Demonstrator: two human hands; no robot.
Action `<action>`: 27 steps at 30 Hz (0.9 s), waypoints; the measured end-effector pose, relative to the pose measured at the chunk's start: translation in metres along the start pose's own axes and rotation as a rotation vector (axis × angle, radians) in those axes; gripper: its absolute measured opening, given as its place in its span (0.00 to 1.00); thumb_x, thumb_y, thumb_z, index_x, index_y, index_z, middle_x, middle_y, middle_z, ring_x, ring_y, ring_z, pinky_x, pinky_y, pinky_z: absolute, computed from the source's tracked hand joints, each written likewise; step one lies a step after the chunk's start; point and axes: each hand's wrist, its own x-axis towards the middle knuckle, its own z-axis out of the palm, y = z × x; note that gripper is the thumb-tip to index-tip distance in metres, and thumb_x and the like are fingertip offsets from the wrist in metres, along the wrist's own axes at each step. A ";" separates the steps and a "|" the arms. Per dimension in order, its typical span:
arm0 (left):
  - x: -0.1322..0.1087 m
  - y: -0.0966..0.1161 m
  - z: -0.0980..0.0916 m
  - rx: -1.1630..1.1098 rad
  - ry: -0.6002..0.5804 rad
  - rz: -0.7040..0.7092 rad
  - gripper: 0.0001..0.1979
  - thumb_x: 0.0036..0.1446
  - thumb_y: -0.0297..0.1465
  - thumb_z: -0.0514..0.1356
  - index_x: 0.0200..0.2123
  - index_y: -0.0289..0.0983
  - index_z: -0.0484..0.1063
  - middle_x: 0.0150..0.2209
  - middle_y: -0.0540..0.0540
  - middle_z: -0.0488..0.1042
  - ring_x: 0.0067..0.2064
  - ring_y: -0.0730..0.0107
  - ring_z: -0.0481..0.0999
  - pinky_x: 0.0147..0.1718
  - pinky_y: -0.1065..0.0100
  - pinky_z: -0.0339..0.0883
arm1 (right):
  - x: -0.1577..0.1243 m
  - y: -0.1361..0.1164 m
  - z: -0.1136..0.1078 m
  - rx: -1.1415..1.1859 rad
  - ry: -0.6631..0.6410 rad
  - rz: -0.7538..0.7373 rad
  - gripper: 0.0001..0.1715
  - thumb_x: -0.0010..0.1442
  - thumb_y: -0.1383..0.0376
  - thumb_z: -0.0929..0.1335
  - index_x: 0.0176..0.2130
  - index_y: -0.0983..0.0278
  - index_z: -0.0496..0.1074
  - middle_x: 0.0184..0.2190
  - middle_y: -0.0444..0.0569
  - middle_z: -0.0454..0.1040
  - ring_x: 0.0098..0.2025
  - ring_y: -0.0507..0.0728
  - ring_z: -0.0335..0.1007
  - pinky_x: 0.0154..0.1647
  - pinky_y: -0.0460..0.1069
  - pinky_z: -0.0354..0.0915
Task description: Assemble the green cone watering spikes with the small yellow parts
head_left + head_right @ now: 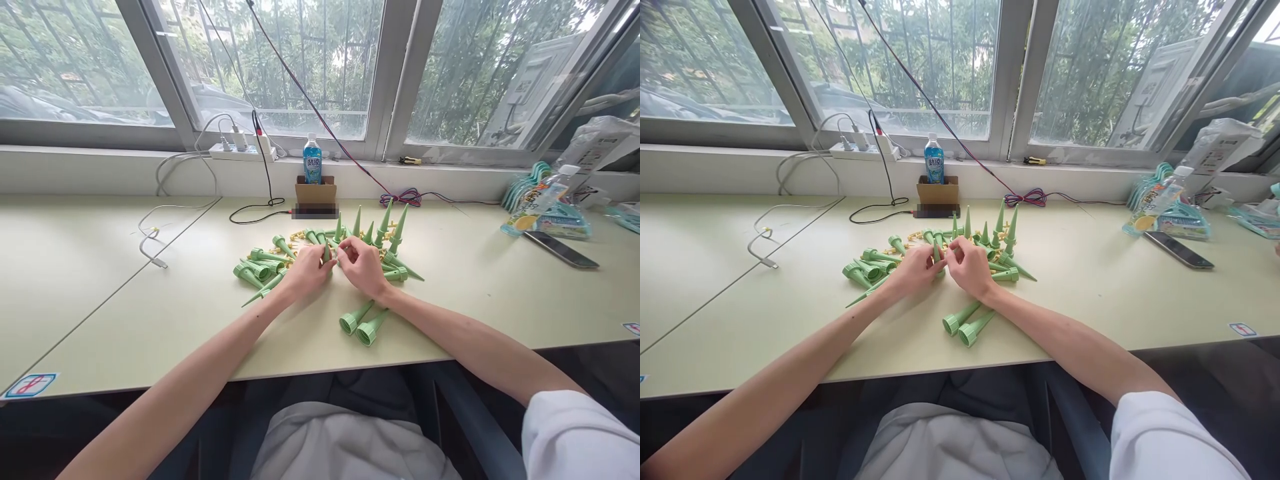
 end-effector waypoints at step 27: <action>0.001 0.008 -0.019 -0.130 0.190 0.013 0.15 0.53 0.44 0.62 0.34 0.38 0.69 0.34 0.48 0.75 0.26 0.74 0.69 0.30 0.68 0.64 | 0.007 -0.009 -0.012 -0.005 0.181 -0.096 0.14 0.65 0.59 0.61 0.31 0.62 0.67 0.20 0.41 0.65 0.19 0.49 0.56 0.25 0.46 0.55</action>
